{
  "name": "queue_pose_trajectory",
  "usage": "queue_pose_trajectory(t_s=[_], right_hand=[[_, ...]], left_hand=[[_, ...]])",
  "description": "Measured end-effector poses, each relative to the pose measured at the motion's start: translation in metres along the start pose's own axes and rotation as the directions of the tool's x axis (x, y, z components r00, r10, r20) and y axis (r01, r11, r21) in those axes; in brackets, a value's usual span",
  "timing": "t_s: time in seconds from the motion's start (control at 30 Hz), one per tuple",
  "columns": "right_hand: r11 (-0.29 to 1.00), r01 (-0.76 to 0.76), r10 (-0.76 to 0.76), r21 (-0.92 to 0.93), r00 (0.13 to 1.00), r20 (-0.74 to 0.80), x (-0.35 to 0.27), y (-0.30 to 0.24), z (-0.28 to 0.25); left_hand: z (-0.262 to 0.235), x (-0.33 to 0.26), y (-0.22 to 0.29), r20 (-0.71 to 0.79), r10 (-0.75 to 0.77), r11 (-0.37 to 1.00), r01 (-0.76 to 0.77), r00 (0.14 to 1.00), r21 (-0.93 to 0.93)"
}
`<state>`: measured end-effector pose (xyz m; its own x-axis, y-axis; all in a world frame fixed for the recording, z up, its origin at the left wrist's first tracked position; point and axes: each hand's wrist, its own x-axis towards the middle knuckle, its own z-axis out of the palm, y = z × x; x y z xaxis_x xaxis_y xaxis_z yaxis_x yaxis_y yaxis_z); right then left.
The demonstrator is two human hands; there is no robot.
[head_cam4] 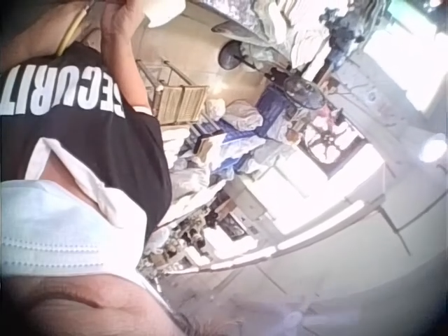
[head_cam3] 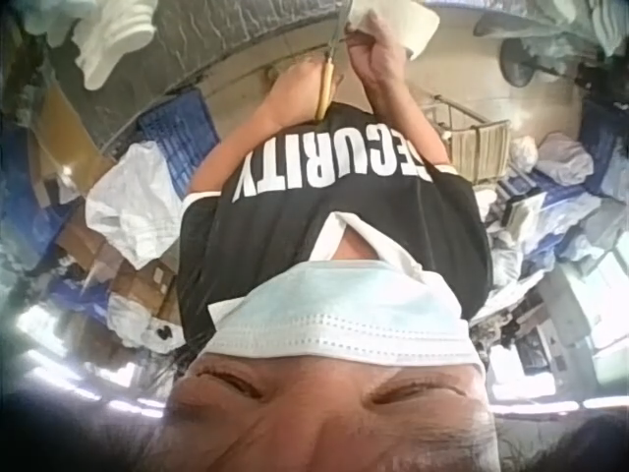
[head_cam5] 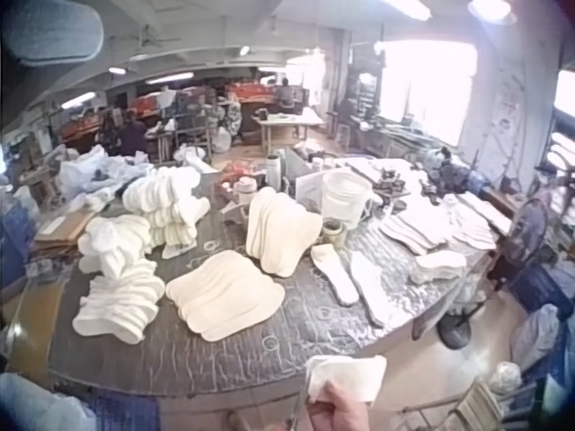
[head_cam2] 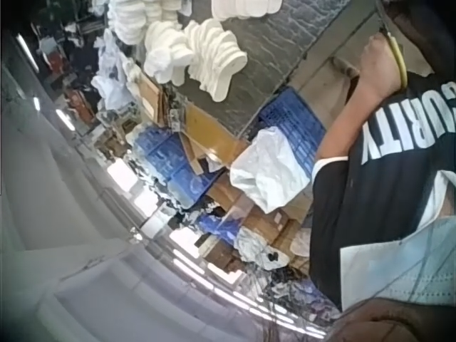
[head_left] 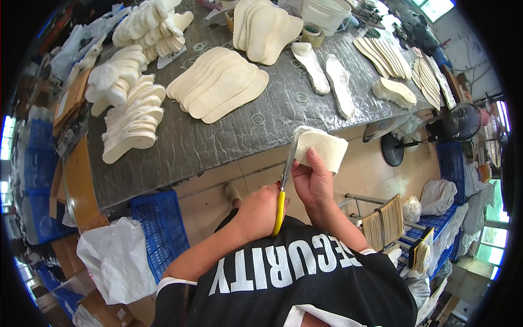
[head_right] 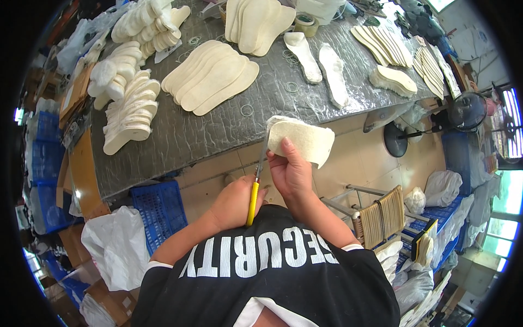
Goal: The recorder trims excess fur and material from shoe insoles using scissors and stacks them on a table in a shoe manufacturing facility.
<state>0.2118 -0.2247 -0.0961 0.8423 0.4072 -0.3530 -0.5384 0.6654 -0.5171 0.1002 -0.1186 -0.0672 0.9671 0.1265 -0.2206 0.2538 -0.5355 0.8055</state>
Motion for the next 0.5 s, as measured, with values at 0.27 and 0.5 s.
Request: queue_pose_trajectory(t_s=[0.27,0.5], right_hand=[[1.0,0.006,-0.006,-0.001,1.0,0.031,0.0,0.003,0.002],[0.999,-0.013,0.017,-0.033,0.995,0.1,-0.001,0.01,-0.002]], left_hand=[[-0.001,-0.004,-0.004,0.051,0.042,0.992,-0.035,0.998,-0.121],[-0.002,0.004,-0.012,-0.125,0.153,0.976,-0.17,0.98,-0.134]])
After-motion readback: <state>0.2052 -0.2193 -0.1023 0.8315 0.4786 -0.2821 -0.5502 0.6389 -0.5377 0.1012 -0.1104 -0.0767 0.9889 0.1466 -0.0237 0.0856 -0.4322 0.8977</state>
